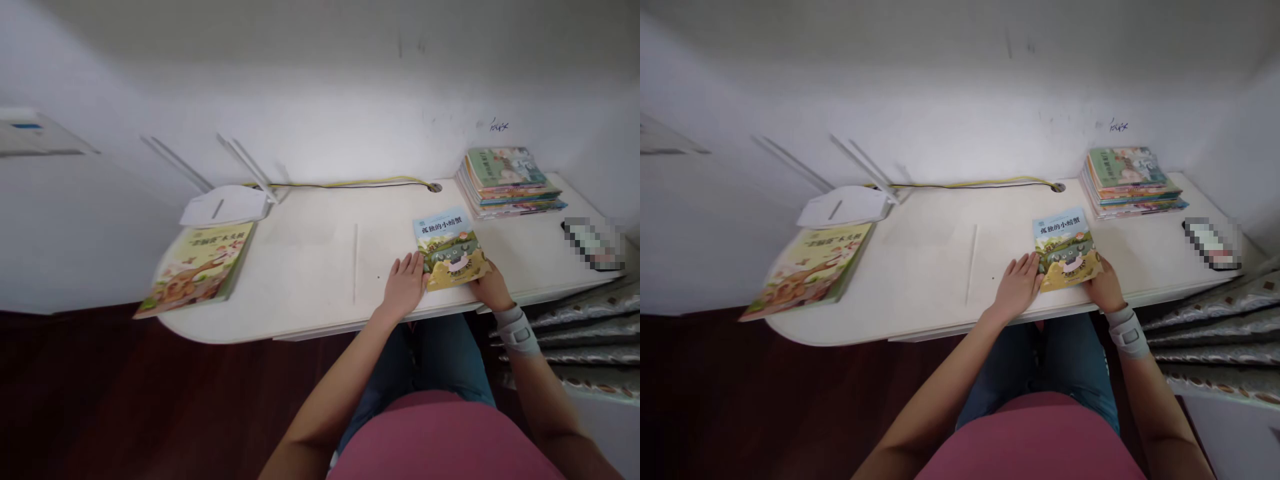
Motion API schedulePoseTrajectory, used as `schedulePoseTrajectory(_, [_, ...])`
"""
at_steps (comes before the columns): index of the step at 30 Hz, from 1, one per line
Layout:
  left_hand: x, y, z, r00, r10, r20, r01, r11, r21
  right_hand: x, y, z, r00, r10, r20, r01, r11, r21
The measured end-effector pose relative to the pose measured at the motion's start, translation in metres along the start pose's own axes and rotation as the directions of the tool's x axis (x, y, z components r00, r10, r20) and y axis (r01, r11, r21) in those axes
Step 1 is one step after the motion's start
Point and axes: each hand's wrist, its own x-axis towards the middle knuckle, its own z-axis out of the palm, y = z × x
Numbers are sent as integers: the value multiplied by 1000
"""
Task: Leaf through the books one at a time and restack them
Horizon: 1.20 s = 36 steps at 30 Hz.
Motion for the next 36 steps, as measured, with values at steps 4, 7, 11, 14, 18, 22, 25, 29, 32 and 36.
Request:
schedulePoseTrajectory(4, [-1, -9, -8, 1000, 30, 4, -30, 1000, 8, 12, -8, -11, 996, 66, -63, -57, 990, 128])
schedulePoseTrajectory(7, [-5, -29, -17, 997, -44, -62, 45, 999, 17, 24, -26, -22, 969, 146, -201, -67, 932, 357])
schedulePoseTrajectory(11, [-15, -62, -24, 979, -181, -94, 183, 983, 7, 46, -57, -35, 955, 55, -290, 84, 891, 447])
schedulePoseTrajectory(14, [-23, -76, -23, 977, -197, -80, 197, 980, -8, 65, -77, -39, 972, -122, -199, 189, 911, 365])
schedulePoseTrajectory(18, [-26, -78, -20, 977, -189, -93, 188, 982, -23, 85, -98, -37, 956, -292, -8, 286, 932, 223])
schedulePoseTrajectory(22, [-25, -76, -20, 969, -216, -118, 211, 976, -56, 93, -119, -23, 910, -367, 193, 361, 930, 67])
schedulePoseTrajectory(25, [-24, -76, -20, 966, -227, -123, 218, 973, -77, 95, -132, -6, 885, -384, 262, 404, 914, -26])
schedulePoseTrajectory(29, [-26, -77, -21, 962, -238, -134, 227, 969, -94, 94, -137, 15, 874, -366, 320, 420, 900, -117])
schedulePoseTrajectory(32, [-26, -77, -21, 961, -238, -138, 226, 969, -96, 94, -141, 21, 875, -363, 320, 423, 895, -142])
schedulePoseTrajectory(36, [-27, -76, -22, 966, -217, -137, 209, 975, -72, 93, -150, 21, 863, -376, 338, 438, 890, -126])
